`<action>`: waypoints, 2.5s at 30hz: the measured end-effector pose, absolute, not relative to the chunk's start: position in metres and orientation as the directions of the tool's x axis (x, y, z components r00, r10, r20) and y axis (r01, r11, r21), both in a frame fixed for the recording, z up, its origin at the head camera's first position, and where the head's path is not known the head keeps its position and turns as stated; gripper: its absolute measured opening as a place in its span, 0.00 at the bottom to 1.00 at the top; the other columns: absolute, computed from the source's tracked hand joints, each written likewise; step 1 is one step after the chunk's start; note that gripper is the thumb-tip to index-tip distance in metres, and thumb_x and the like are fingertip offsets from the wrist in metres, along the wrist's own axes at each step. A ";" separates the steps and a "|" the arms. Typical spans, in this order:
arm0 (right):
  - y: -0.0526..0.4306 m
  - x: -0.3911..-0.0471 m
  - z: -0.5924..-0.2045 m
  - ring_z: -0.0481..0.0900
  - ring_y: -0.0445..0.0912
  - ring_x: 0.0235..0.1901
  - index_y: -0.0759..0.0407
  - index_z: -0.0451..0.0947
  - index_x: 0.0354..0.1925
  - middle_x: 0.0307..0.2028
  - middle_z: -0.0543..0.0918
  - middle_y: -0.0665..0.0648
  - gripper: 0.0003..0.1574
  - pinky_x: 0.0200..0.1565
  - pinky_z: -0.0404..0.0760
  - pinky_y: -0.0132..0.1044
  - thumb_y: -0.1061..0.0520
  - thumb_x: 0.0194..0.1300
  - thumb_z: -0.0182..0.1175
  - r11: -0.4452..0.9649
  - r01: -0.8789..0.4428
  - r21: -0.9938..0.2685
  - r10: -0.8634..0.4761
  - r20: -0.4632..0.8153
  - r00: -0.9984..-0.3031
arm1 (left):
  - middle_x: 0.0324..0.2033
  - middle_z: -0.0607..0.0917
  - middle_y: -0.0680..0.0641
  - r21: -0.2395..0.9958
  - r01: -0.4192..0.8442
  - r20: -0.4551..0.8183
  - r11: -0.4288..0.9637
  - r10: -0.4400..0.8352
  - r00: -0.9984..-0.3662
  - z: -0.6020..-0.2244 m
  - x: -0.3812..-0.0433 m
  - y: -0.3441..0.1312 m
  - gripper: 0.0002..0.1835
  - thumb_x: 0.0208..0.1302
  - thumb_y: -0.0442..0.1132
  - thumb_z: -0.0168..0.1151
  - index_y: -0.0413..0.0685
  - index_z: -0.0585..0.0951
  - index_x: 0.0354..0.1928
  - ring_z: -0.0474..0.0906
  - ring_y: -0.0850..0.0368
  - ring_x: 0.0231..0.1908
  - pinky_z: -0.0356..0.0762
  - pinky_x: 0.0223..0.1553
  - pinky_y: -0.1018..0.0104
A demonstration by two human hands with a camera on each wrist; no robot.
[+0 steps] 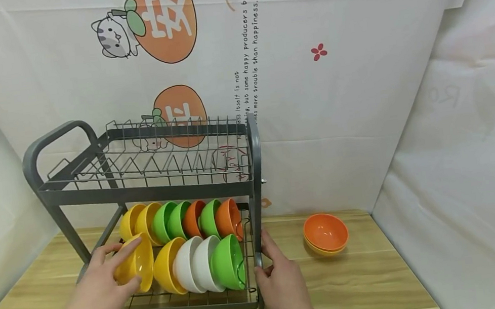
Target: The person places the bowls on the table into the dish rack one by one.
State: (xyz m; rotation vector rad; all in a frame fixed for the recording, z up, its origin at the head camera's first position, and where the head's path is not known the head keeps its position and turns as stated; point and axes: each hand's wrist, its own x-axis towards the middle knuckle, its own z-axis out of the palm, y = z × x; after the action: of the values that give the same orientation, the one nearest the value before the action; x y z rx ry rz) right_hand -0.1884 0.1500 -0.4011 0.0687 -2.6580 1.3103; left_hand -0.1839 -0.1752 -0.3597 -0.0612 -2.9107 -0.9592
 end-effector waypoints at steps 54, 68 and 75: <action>0.152 -0.190 -0.403 0.79 0.41 0.29 0.46 0.55 0.78 0.59 0.80 0.59 0.50 0.27 0.78 0.35 0.63 0.64 0.65 0.590 -0.108 -0.800 0.036 0.159 -0.987 | 0.65 0.62 0.39 0.798 0.101 0.004 0.595 0.161 -0.987 -0.393 -0.207 -0.184 0.38 0.63 0.40 0.68 0.59 0.66 0.75 0.71 0.42 0.51 0.73 0.45 0.54; 0.153 -0.191 -0.402 0.79 0.41 0.28 0.46 0.55 0.78 0.59 0.80 0.60 0.50 0.27 0.78 0.35 0.64 0.64 0.65 0.582 -0.118 -0.805 0.030 0.166 -0.986 | 0.69 0.65 0.36 0.724 0.196 0.187 0.661 0.085 -0.979 -0.349 -0.190 -0.140 0.36 0.67 0.44 0.63 0.50 0.63 0.75 0.63 0.32 0.65 0.63 0.60 0.32; 0.154 -0.191 -0.402 0.79 0.41 0.28 0.44 0.55 0.78 0.59 0.80 0.62 0.51 0.28 0.79 0.36 0.65 0.64 0.65 0.577 -0.119 -0.808 0.026 0.164 -0.986 | 0.58 0.74 0.56 0.823 0.495 0.416 0.280 0.297 -0.860 -0.338 -0.199 -0.070 0.28 0.60 0.32 0.68 0.59 0.76 0.62 0.72 0.55 0.59 0.68 0.62 0.50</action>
State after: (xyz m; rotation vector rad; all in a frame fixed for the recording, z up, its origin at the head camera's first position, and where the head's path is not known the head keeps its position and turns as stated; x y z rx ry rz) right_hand -0.1907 0.1539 -0.4025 0.0781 -2.6469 1.3737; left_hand -0.1993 -0.0701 -0.3375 -0.7400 -2.3624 -1.6226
